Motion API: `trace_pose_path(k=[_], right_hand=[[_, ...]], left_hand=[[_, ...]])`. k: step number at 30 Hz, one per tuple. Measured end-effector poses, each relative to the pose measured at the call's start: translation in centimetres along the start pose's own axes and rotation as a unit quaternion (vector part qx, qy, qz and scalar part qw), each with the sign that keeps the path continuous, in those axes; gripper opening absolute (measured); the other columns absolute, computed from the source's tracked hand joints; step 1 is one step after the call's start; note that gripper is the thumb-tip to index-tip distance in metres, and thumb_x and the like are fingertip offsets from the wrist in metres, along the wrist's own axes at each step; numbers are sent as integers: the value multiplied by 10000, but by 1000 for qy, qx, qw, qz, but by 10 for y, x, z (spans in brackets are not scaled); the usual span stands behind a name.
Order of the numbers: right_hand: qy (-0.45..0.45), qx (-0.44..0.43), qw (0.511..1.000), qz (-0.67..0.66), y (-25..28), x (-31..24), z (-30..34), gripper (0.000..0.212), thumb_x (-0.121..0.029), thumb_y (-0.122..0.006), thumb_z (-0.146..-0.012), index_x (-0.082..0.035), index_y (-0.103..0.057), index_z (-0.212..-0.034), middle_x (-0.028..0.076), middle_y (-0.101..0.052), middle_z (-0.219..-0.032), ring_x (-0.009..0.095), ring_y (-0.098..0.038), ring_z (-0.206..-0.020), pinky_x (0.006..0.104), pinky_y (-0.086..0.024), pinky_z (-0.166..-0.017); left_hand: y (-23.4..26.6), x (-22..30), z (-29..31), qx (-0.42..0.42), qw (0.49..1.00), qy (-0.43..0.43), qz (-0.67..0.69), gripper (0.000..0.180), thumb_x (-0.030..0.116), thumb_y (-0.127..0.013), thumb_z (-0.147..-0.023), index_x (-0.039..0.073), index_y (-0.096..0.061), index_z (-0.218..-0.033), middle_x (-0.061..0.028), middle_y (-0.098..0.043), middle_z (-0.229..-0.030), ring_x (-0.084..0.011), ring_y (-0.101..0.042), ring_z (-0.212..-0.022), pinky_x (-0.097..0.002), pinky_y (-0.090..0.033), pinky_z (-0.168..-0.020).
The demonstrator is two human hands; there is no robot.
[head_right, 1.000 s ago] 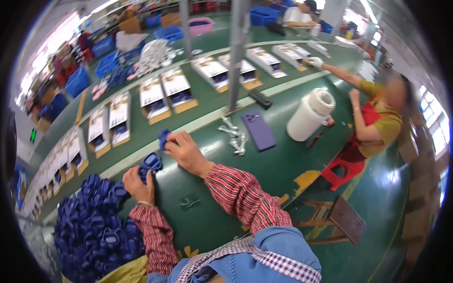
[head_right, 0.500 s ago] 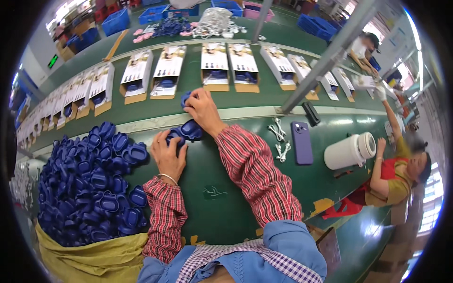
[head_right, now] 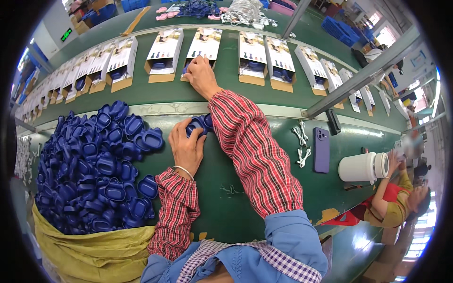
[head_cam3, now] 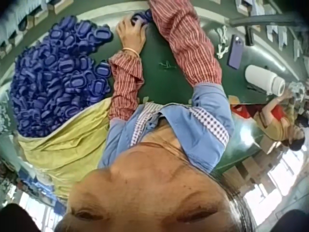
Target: The person fits plastic pieces together by hand to assemble cases and places them into packaging boxes on the assembly line.
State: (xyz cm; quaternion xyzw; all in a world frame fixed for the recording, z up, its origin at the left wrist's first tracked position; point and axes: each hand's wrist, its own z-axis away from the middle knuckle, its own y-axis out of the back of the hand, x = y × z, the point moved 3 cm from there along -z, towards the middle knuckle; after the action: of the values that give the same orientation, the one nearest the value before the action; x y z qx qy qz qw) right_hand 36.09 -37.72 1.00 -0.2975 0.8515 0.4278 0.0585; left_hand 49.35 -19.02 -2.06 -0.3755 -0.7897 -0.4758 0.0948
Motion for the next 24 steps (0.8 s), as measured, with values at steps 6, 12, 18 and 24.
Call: trace_pose_path(k=[6,12,18,24], right_hand=[[65,-80,960,261,1,20,-8,170,-145,-766,-765,-43,-686,-875,104,-600,-1051,308,-575,-1004,423,-529,-833],[-38,100,989,103,35,38,13,149,-59,-707,-845,-38,-629,-970,119,-566,-1028,296,-609,-931,405,-522,-747],[32,18,994,-105,58,-43,122,193,-103,-745,-851,-20,-610,-961,140,-591,-976,340,-630,-859,414,-526,-725],[53,-54,996,-55,81,-62,149,245,-141,-775,-821,-32,-617,-973,127,-602,-1006,324,-627,-904,410,-528,-768]], left_hand=[[-4,1,-2,1,1000,-5,-3,211,151,-753,-812,97,-702,-1009,-140,-554,-1318,-376,-478,-1243,-508,-353,-1061],[-6,1,-2,8,1000,3,-8,211,143,-736,-828,92,-694,-1027,-135,-566,-1311,-370,-494,-1226,-499,-364,-1053],[23,-15,-8,87,990,48,-101,409,89,-713,-830,129,-652,-1232,-130,-530,-1334,-381,-438,-1325,-526,-329,-1119],[27,-27,-11,118,963,98,-221,413,350,-733,-872,117,-668,-1207,-117,-551,-1343,-362,-370,-1388,-643,-191,-1140]])
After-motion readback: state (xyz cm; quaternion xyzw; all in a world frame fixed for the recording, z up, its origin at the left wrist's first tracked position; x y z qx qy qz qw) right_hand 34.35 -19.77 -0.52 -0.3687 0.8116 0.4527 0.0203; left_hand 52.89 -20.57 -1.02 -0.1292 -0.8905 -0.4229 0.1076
